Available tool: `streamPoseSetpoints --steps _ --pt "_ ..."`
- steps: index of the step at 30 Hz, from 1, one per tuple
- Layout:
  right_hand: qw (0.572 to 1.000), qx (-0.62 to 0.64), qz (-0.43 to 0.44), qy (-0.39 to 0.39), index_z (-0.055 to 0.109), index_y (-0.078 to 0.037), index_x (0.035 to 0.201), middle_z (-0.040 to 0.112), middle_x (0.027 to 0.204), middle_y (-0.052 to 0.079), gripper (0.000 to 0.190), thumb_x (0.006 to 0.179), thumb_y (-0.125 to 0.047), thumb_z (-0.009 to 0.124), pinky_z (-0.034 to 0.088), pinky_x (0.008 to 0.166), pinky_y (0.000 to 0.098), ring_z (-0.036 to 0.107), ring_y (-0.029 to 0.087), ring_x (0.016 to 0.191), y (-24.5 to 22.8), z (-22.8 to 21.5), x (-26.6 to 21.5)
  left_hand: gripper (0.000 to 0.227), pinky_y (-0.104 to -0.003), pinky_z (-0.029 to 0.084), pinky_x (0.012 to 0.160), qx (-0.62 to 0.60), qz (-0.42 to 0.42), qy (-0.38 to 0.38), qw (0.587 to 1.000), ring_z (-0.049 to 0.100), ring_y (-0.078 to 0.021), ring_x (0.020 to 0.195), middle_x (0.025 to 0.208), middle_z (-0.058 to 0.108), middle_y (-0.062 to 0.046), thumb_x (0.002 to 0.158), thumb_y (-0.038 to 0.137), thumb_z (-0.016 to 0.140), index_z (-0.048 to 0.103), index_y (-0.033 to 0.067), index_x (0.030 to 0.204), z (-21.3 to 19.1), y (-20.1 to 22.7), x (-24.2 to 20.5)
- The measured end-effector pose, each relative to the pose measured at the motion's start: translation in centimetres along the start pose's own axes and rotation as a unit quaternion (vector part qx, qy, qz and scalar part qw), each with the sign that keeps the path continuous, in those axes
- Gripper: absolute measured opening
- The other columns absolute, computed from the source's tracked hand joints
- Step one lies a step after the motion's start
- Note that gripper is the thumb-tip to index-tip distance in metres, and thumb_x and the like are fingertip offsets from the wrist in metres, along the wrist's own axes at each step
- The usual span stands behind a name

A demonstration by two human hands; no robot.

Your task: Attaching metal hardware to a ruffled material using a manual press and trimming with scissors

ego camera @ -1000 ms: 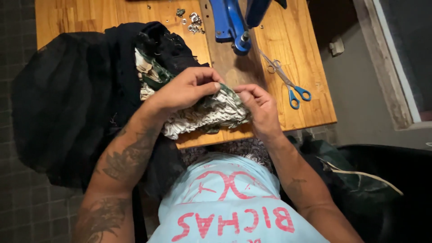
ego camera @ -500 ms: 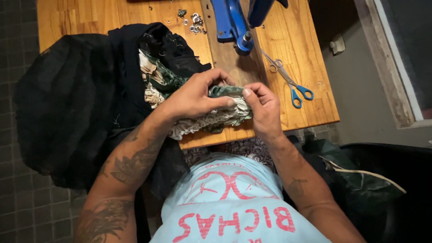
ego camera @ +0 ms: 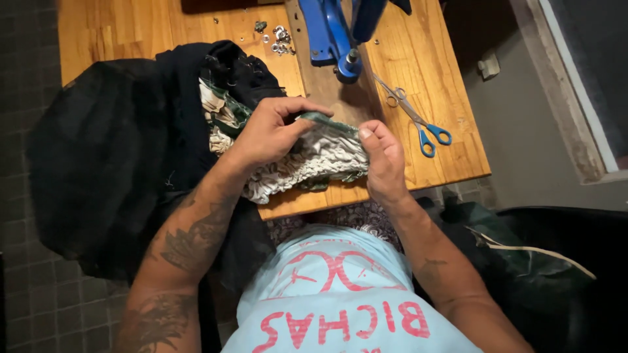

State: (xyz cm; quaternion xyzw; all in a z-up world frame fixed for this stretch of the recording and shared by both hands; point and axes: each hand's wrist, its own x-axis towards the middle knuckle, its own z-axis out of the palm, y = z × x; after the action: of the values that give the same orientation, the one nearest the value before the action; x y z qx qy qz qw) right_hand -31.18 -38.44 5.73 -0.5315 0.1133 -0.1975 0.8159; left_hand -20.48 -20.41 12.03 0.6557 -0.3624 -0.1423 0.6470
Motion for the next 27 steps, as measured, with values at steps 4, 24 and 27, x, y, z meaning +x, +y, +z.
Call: streamPoseSetpoints --steps 4,24,27 --pt "1.0 -0.01 -0.011 -0.015 0.064 -0.004 0.096 0.053 0.064 0.0 0.015 0.098 -0.019 0.067 0.047 0.047 0.0149 0.055 0.004 0.055 0.3 -0.6 -0.1 0.03 -0.033 0.054 0.095 -0.028 0.005 -0.017 0.999 0.066 -0.0134 0.099 0.102 0.076 -0.009 0.092 -0.005 0.061 0.076 0.0045 0.116 0.2 0.7 0.0" --pt "0.99 -0.07 -0.104 -0.071 0.063 -0.001 0.099 0.065 0.1 0.014 0.018 0.099 -0.017 0.07 0.047 0.075 0.0221 0.058 0.013 0.089 -1.6 0.0 -0.4 0.023 -0.036 0.057 0.083 0.051 0.085 -0.057 0.993 0.074 -0.0234 0.091 0.09 0.077 -0.014 0.091 -0.004 0.062 0.079 0.0065 0.102 -0.3 0.4 0.1" --pt "0.994 -0.05 -0.079 -0.053 0.064 0.002 0.103 0.066 0.101 0.013 0.02 0.098 -0.016 0.07 0.051 0.074 0.0206 0.058 0.009 0.085 -1.5 0.0 -0.6 0.022 -0.034 0.057 0.078 0.052 0.072 -0.045 0.995 0.073 -0.0196 0.082 0.084 0.077 -0.013 0.089 -0.004 0.063 0.08 0.008 0.094 -0.1 0.7 0.1"
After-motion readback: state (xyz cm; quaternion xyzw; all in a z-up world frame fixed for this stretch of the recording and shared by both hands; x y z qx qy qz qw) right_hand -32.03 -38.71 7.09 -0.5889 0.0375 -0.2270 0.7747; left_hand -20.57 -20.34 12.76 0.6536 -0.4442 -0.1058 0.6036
